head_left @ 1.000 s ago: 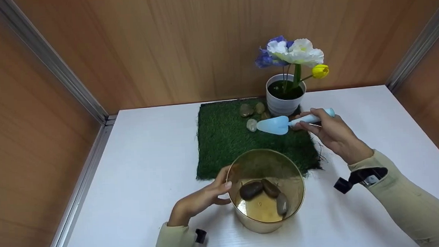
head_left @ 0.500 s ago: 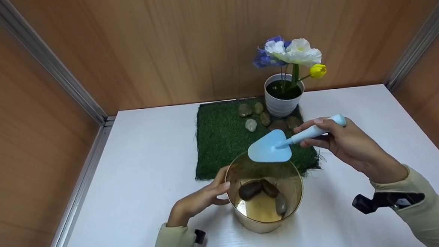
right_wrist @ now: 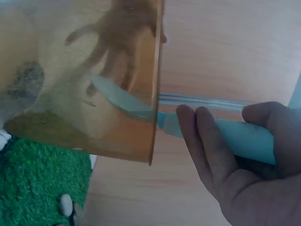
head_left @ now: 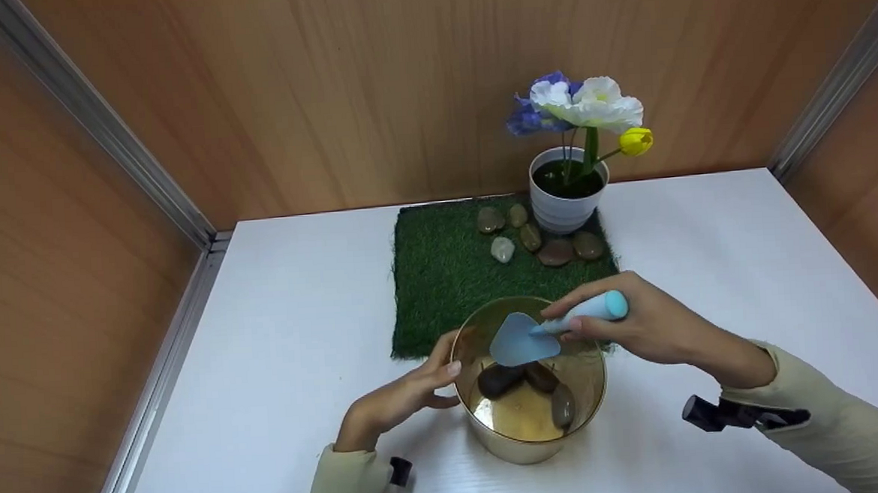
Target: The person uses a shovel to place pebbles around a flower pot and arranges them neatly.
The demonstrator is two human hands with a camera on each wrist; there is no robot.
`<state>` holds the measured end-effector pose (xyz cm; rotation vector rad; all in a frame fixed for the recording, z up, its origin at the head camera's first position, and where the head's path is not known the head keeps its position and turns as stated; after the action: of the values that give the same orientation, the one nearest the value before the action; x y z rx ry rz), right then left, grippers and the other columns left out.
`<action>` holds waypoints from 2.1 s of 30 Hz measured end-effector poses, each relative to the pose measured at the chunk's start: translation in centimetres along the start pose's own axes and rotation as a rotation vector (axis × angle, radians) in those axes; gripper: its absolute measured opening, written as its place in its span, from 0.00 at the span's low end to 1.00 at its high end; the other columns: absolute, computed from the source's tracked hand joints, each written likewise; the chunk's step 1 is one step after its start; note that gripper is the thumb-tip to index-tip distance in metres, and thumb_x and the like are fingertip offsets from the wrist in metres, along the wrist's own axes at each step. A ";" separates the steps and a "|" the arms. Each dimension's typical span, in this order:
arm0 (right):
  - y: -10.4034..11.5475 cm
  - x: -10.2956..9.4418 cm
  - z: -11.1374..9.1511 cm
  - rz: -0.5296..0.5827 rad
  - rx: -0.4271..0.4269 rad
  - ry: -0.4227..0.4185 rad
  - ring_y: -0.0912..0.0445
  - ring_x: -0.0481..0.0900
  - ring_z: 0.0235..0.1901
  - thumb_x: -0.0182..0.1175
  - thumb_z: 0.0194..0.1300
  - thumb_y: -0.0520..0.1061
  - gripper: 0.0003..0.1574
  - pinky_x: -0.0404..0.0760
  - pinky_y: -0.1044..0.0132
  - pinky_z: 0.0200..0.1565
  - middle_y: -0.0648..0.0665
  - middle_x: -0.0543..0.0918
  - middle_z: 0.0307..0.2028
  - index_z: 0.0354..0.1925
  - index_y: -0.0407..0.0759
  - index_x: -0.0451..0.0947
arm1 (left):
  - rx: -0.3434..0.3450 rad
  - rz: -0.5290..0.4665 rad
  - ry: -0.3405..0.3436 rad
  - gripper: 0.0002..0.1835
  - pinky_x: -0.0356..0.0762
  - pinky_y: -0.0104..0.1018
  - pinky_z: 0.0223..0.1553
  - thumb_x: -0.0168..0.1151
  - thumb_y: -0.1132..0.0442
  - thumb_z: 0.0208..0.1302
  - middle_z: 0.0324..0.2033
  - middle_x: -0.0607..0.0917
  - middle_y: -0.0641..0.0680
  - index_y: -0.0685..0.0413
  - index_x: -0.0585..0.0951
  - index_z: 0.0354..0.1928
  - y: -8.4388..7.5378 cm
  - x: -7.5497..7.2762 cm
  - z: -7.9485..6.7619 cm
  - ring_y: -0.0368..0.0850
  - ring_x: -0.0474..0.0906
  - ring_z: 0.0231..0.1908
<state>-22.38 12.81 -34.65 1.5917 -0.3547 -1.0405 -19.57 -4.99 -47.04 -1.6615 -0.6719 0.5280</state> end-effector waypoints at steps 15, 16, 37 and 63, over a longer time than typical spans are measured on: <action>-0.4 6.1 2.2 -0.396 -0.095 0.165 0.61 0.77 0.46 0.61 0.61 0.39 0.16 0.76 0.63 0.47 0.53 0.82 0.45 0.48 0.49 0.80 | -0.008 -0.020 0.006 0.27 0.66 0.54 0.55 0.36 0.46 0.72 0.70 0.41 0.46 0.31 0.46 0.70 -0.1 0.1 0.0 0.50 0.46 0.68; -0.5 6.4 2.3 -0.409 -0.104 0.173 0.61 0.77 0.46 0.61 0.62 0.39 0.15 0.76 0.63 0.47 0.53 0.82 0.44 0.48 0.49 0.81 | -0.008 -0.018 0.007 0.27 0.66 0.54 0.55 0.36 0.45 0.72 0.70 0.41 0.46 0.30 0.45 0.70 0.0 0.1 0.0 0.50 0.46 0.68; -1.9 7.3 3.3 -0.248 0.015 0.265 0.61 0.80 0.38 0.61 0.60 0.39 0.10 0.79 0.68 0.37 0.50 0.83 0.39 0.41 0.43 0.84 | -0.003 -0.011 0.004 0.28 0.66 0.54 0.55 0.37 0.44 0.71 0.70 0.40 0.47 0.31 0.45 0.70 0.0 0.0 0.0 0.52 0.46 0.68; -3.6 8.2 4.0 0.021 0.197 0.364 0.49 0.82 0.38 0.57 0.59 0.33 0.11 0.80 0.61 0.39 0.38 0.84 0.38 0.40 0.32 0.82 | 0.002 -0.003 -0.010 0.26 0.68 0.51 0.55 0.37 0.47 0.73 0.70 0.43 0.45 0.27 0.47 0.69 0.0 0.0 0.0 0.48 0.48 0.68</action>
<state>-21.95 5.60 -41.27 1.9096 -0.2288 -0.6955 -19.59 -5.01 -47.04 -1.6570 -0.6808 0.5350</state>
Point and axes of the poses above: each hand's wrist, its own z-axis towards the middle knuckle, its own x-axis out of the palm, y = z × x, the point moved 10 cm from there along z, towards the middle knuckle
